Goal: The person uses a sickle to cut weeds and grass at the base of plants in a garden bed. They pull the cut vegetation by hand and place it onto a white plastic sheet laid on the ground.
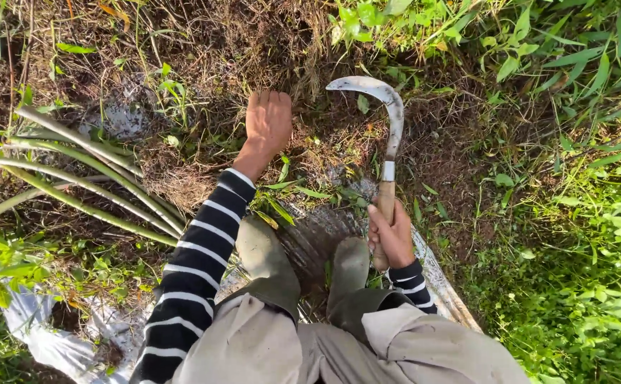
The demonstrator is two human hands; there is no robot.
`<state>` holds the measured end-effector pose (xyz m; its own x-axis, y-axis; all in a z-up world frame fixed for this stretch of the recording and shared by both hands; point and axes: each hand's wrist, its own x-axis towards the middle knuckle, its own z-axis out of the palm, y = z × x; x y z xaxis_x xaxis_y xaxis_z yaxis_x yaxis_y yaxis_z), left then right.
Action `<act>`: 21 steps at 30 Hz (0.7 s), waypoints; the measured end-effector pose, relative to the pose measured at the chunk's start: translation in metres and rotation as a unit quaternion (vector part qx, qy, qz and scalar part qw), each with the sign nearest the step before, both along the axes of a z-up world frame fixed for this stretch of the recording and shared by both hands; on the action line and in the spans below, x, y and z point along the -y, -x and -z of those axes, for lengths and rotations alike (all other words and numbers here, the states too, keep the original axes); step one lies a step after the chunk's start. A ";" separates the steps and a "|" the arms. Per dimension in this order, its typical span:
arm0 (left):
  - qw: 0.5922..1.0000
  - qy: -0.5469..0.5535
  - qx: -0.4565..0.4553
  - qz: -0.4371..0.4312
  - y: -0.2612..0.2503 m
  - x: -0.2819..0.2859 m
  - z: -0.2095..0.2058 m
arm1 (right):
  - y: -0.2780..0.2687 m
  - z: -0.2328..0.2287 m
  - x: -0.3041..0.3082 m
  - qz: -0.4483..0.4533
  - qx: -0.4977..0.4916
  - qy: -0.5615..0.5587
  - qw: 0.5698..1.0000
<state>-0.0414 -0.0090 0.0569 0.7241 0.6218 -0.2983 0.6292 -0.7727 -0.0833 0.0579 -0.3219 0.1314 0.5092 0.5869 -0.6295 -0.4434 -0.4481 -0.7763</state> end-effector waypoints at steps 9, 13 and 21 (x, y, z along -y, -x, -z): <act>0.994 0.102 0.016 -0.027 -0.004 -0.011 0.000 | 0.009 0.042 -0.017 -0.064 0.000 0.022 0.998; 0.989 0.134 0.041 -0.058 0.016 0.003 -0.019 | 0.012 0.034 -0.019 0.013 0.010 0.020 1.000; 0.997 0.023 -0.053 -0.044 0.047 -0.009 -0.036 | 0.022 0.029 -0.015 -0.057 0.001 0.042 0.997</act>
<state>-0.0886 -0.0001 0.0926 0.6308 0.6648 -0.4001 0.6839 -0.7200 -0.1180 0.0363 -0.3069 0.1020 0.4428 0.5865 -0.6782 -0.3847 -0.5589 -0.7346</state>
